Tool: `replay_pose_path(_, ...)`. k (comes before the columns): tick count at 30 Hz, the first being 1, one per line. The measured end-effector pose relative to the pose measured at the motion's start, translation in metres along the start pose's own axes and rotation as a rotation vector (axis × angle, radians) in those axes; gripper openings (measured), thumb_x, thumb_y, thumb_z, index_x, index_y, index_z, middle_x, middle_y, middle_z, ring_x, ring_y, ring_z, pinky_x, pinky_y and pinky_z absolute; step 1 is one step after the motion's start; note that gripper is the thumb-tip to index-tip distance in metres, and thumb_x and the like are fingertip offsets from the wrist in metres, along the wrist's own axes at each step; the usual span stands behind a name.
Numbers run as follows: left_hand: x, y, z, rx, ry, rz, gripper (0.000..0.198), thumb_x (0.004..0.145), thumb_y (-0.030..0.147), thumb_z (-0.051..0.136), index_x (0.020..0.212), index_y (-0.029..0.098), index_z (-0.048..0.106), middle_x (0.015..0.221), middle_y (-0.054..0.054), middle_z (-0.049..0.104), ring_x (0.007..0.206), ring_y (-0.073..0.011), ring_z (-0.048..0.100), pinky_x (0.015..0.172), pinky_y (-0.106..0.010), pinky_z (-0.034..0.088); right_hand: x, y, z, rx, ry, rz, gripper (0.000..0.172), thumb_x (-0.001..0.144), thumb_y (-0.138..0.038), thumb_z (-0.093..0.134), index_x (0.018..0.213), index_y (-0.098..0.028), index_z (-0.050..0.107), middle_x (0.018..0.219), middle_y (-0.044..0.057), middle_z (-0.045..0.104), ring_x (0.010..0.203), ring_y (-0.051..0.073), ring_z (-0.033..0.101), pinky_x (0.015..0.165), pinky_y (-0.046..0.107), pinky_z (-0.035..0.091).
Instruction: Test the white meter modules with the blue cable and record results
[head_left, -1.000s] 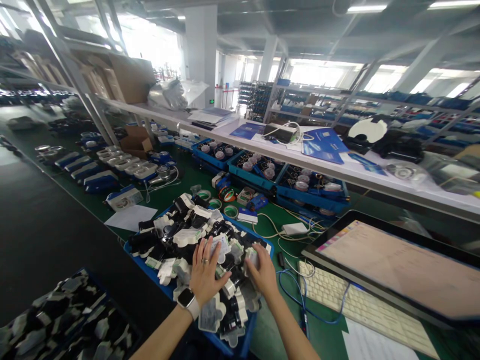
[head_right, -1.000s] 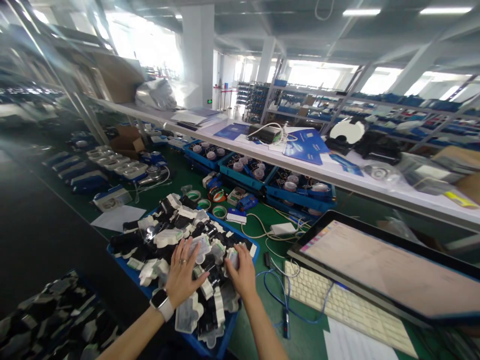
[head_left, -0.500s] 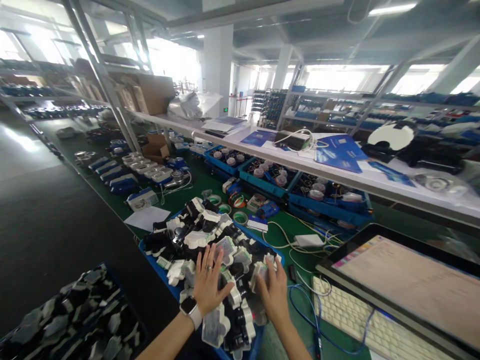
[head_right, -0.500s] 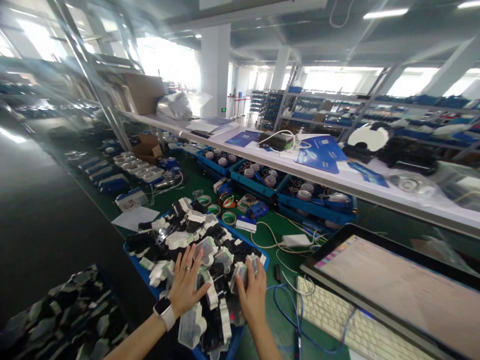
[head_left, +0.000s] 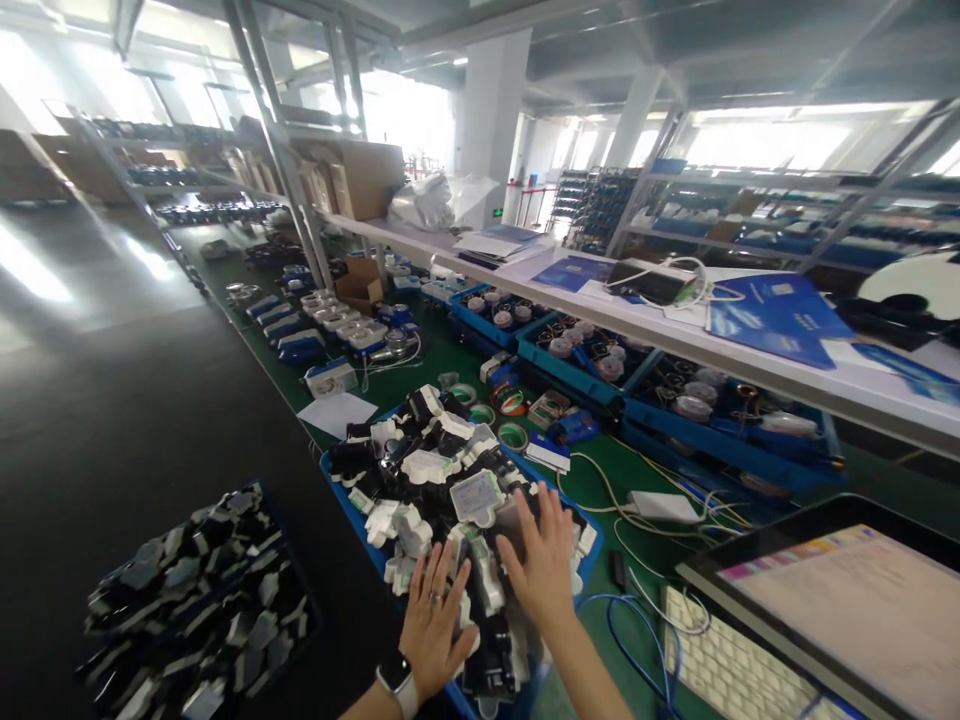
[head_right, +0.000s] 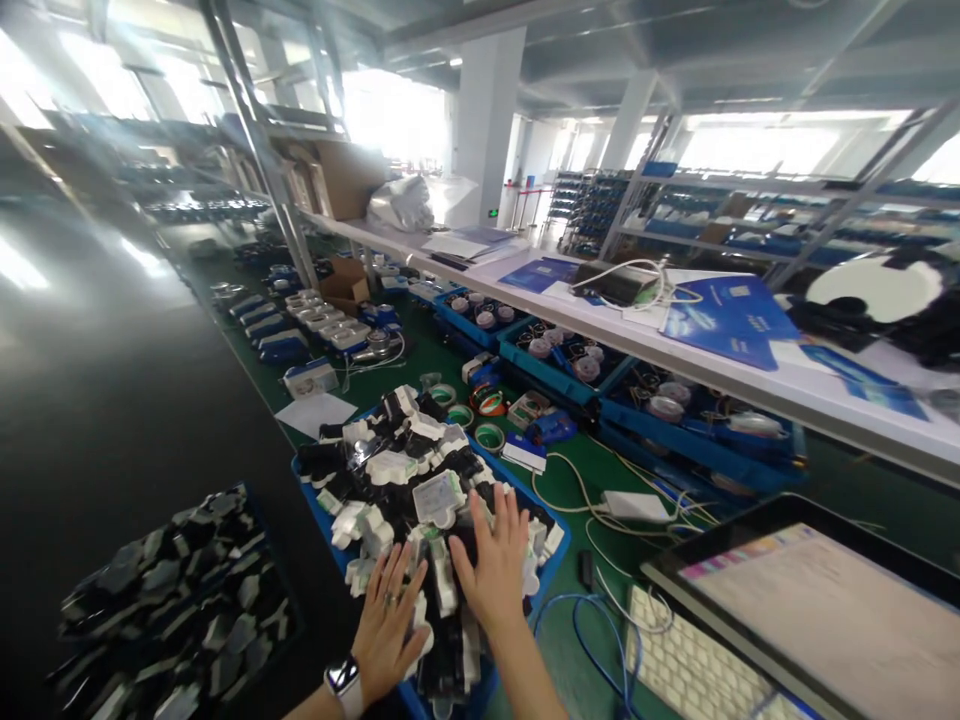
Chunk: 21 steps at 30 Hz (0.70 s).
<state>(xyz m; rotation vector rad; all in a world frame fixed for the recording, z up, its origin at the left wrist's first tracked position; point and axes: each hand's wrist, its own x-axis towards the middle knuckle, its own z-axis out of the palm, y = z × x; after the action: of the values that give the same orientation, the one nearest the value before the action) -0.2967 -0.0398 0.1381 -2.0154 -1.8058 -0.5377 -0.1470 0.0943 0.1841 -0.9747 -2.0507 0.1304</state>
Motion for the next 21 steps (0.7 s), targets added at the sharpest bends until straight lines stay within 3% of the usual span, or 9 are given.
replay_pose_path(4,-0.002,0.002,0.006,0.012,0.011,-0.013,0.066,0.084,0.038,0.047,0.142,0.016,0.026,0.152,-0.014,0.013,0.138,-0.0347,0.016,0.108,-0.051,0.021,0.028,-0.009,0.022,0.045,-0.206,-0.099,0.054,0.089,-0.039,0.043,0.140,-0.028,0.032,0.147,0.012,0.027,0.132,0.032,0.027,0.102,0.060,0.024)
replay_pose_path(7,0.004,-0.002,-0.006,0.010,0.057,-0.052,0.063,0.086,0.037,0.043,0.142,0.016,0.024,0.152,-0.013,0.012,0.138,-0.0327,0.015,0.108,-0.048,0.022,0.028,-0.008,0.026,0.072,-0.254,-0.105,0.055,0.090,-0.043,0.043,0.141,-0.030,0.030,0.148,0.012,0.024,0.132,0.032,0.026,0.101,0.061,0.026)
replay_pose_path(12,0.057,-0.038,-0.037,0.024,0.216,-0.284,0.061,0.092,0.025,0.034,0.145,0.016,0.007,0.153,-0.013,0.005,0.140,-0.0296,0.007,0.109,-0.051,0.020,0.015,-0.003,0.000,0.161,-0.026,-0.084,0.054,0.091,-0.041,0.041,0.142,-0.029,0.027,0.151,0.010,0.014,0.135,0.034,0.017,0.102,0.063,0.021)
replay_pose_path(16,0.096,-0.068,-0.038,0.012,0.150,-0.270,0.058,0.091,0.033,0.040,0.143,0.017,0.020,0.151,-0.013,0.018,0.140,-0.0291,0.013,0.110,-0.050,0.021,-0.010,0.020,-0.019,0.209,0.183,0.065,0.058,0.090,-0.045,0.042,0.142,-0.021,0.028,0.146,0.017,0.025,0.132,0.036,0.023,0.100,0.062,0.024)
replay_pose_path(19,0.096,-0.076,-0.028,-0.014,0.064,-0.182,0.055,0.088,0.039,0.044,0.138,0.018,0.034,0.146,-0.012,0.033,0.137,-0.0270,0.023,0.109,-0.045,0.028,-0.039,0.045,-0.024,0.212,0.212,0.204,0.065,0.088,-0.052,0.042,0.140,-0.015,0.030,0.143,0.021,0.028,0.131,0.038,0.025,0.100,0.061,0.024)
replay_pose_path(21,0.086,-0.077,-0.025,-0.026,0.022,-0.151,0.055,0.088,0.040,0.043,0.137,0.016,0.035,0.143,-0.011,0.038,0.135,-0.0261,0.027,0.109,-0.044,0.029,-0.058,0.058,-0.025,0.226,0.212,0.301,0.070,0.087,-0.056,0.042,0.140,-0.012,0.031,0.142,0.022,0.029,0.130,0.038,0.026,0.102,0.059,0.023)
